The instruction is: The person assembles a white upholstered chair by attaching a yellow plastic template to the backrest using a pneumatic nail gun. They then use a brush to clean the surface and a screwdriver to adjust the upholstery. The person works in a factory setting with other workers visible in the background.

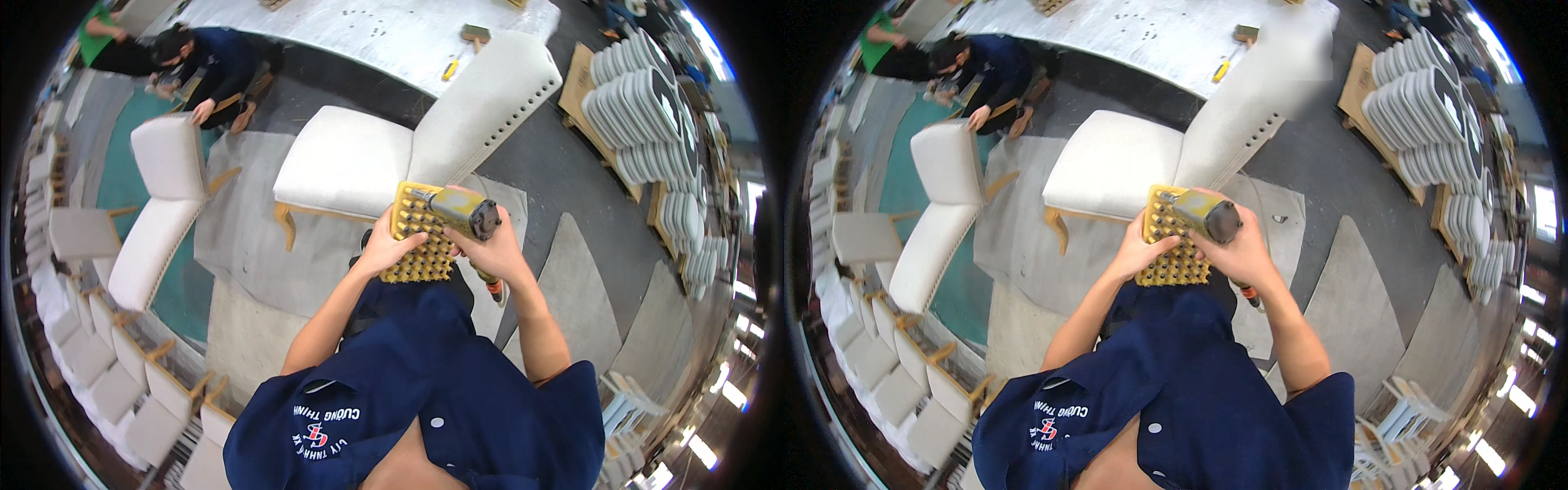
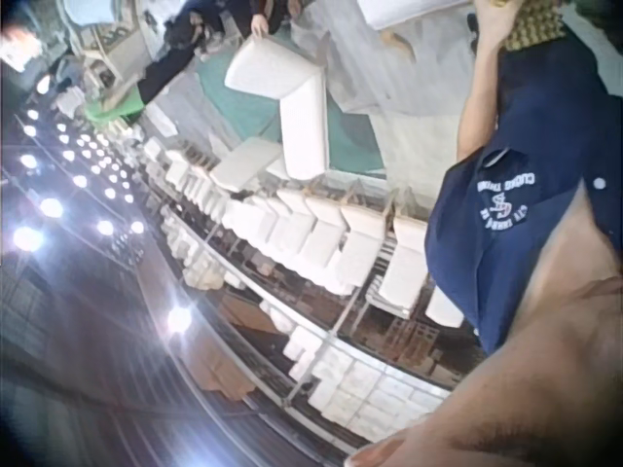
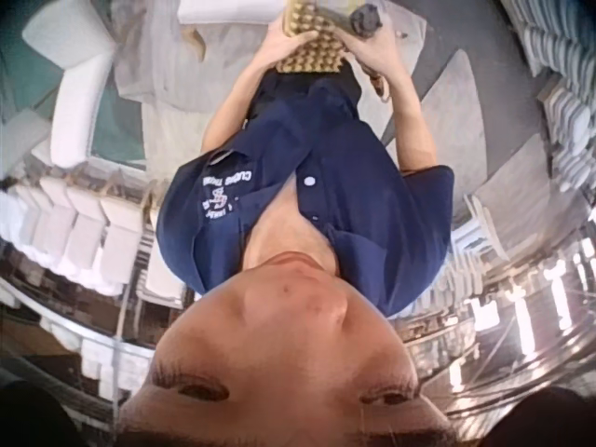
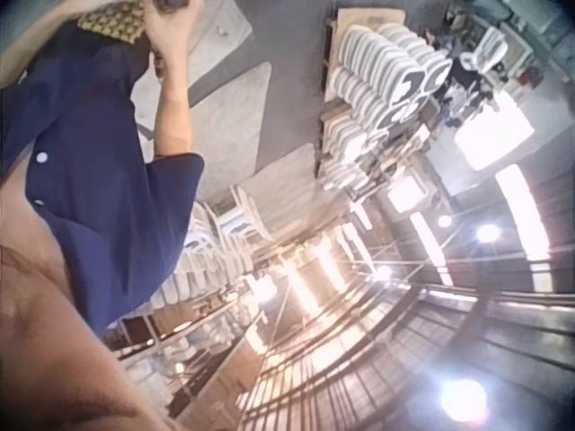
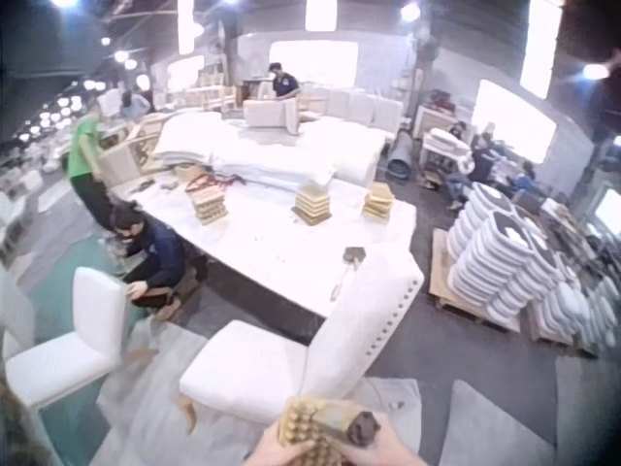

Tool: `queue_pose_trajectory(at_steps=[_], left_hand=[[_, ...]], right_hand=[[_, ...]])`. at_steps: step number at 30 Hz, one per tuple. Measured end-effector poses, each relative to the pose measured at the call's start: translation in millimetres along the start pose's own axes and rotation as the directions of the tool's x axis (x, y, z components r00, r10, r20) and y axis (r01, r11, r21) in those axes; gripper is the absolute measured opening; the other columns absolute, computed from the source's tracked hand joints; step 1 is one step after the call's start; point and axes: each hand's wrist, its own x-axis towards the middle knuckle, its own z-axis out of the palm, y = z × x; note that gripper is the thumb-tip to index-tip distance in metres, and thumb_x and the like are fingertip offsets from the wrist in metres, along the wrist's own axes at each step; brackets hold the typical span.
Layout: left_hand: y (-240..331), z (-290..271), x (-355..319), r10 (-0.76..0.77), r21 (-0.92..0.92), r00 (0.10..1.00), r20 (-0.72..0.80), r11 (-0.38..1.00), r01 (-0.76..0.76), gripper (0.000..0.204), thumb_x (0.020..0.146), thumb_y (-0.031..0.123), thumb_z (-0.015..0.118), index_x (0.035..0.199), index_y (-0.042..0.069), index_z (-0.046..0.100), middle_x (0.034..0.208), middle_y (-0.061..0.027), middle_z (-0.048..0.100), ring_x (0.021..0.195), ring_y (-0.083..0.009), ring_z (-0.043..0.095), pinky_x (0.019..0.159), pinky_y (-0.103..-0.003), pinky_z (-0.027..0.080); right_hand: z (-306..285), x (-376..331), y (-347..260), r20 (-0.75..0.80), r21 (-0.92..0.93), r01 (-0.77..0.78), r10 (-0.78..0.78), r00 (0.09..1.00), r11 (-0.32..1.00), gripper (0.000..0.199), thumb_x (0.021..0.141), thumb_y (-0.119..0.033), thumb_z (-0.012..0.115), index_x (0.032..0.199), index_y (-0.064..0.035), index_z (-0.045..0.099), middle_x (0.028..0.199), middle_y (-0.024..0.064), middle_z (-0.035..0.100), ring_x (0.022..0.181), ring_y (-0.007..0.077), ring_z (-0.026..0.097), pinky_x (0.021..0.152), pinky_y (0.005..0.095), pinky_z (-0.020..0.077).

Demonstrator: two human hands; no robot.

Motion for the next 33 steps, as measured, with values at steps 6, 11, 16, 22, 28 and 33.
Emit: queue_pose_trajectory(at_steps=[6, 11, 16, 22, 28, 33], left_hand=[[-31.2, -36.4, -7.1, -0.239, -0.184, 0.97, -0.035, 0.956, 0.229, 0.062, 0.086, 0.009, 0.08, 0.138, 0.0, 0.047, 0.124, -0.0113, 0.066, 0.112, -0.018, 0.065, 0.096, -0.036, 0.055], [-59.6, -58.3, -2.8, -0.338, -0.222, 0.94, -0.047, 0.921, 0.32, 0.061, 0.087, 0.007, 0.078, 0.138, 0.002, 0.045, 0.124, -0.0111, 0.065, 0.112, -0.0192, 0.065, 0.097, -0.036, 0.055], [-85.1, -67.8, 2.4, -0.371, -0.21, 0.926, -0.066, 0.913, 0.351, 0.06, 0.086, 0.006, 0.078, 0.137, 0.002, 0.046, 0.123, -0.0119, 0.065, 0.11, -0.0199, 0.066, 0.095, -0.037, 0.056], [-95.6, -73.1, 9.6, -0.36, -0.192, 0.932, -0.049, 0.919, 0.345, 0.064, 0.085, 0.008, 0.079, 0.139, 0.001, 0.045, 0.124, -0.0124, 0.065, 0.111, -0.0203, 0.067, 0.095, -0.037, 0.056], [-97.7, -73.5, 12.2, -0.387, -0.156, 0.922, -0.03, 0.913, 0.378, 0.066, 0.084, 0.009, 0.079, 0.14, 0.0, 0.045, 0.125, -0.0136, 0.065, 0.111, -0.0218, 0.067, 0.095, -0.038, 0.057], [-99.0, -71.8, 13.0, -0.362, -0.144, 0.932, -0.033, 0.924, 0.354, 0.066, 0.084, 0.01, 0.078, 0.14, 0.0, 0.046, 0.124, -0.0136, 0.065, 0.11, -0.0219, 0.067, 0.096, -0.039, 0.056]], right_hand=[[9.3, -8.4, 51.6, -0.456, 0.075, 0.157, -0.106, 0.884, 0.985, 0.055, 0.088, 0.008, 0.067, 0.14, 0.004, 0.054, 0.116, 0.0094, 0.068, 0.079, 0.0103, 0.066, 0.064, 0.025, 0.0596], [-2.8, 21.6, 145.0, -0.733, -0.103, 0.304, -0.279, 0.62, 0.947, 0.055, 0.088, 0.009, 0.065, 0.141, 0.0036, 0.054, 0.13, 0.0116, 0.064, 0.085, 0.0113, 0.067, 0.061, 0.024, 0.0606], [-11.1, 53.1, 201.0, -0.769, -0.264, 0.235, -0.351, 0.534, 0.935, 0.067, 0.075, 0.007, 0.07, 0.14, 0.0013, 0.057, 0.131, 0.0163, 0.066, 0.106, 0.0231, 0.068, 0.089, 0.0332, 0.0546], [-11.5, 70.7, 214.3, -0.722, -0.379, 0.273, -0.467, 0.51, 0.884, 0.057, 0.085, 0.007, 0.067, 0.141, 0.0031, 0.054, 0.133, 0.015, 0.066, 0.084, 0.012, 0.07, 0.063, 0.0247, 0.0621], [-12.4, 79.7, 205.9, -0.698, -0.456, 0.259, -0.522, 0.49, 0.852, 0.058, 0.083, 0.009, 0.065, 0.14, 0.0028, 0.055, 0.132, 0.016, 0.066, 0.088, 0.0131, 0.071, 0.064, 0.0234, 0.062], [-14.6, 79.5, 193.1, -0.676, -0.467, 0.249, -0.524, 0.519, 0.848, 0.06, 0.081, 0.011, 0.065, 0.14, 0.002, 0.057, 0.13, 0.0156, 0.067, 0.096, 0.015, 0.07, 0.064, 0.0239, 0.0624]])
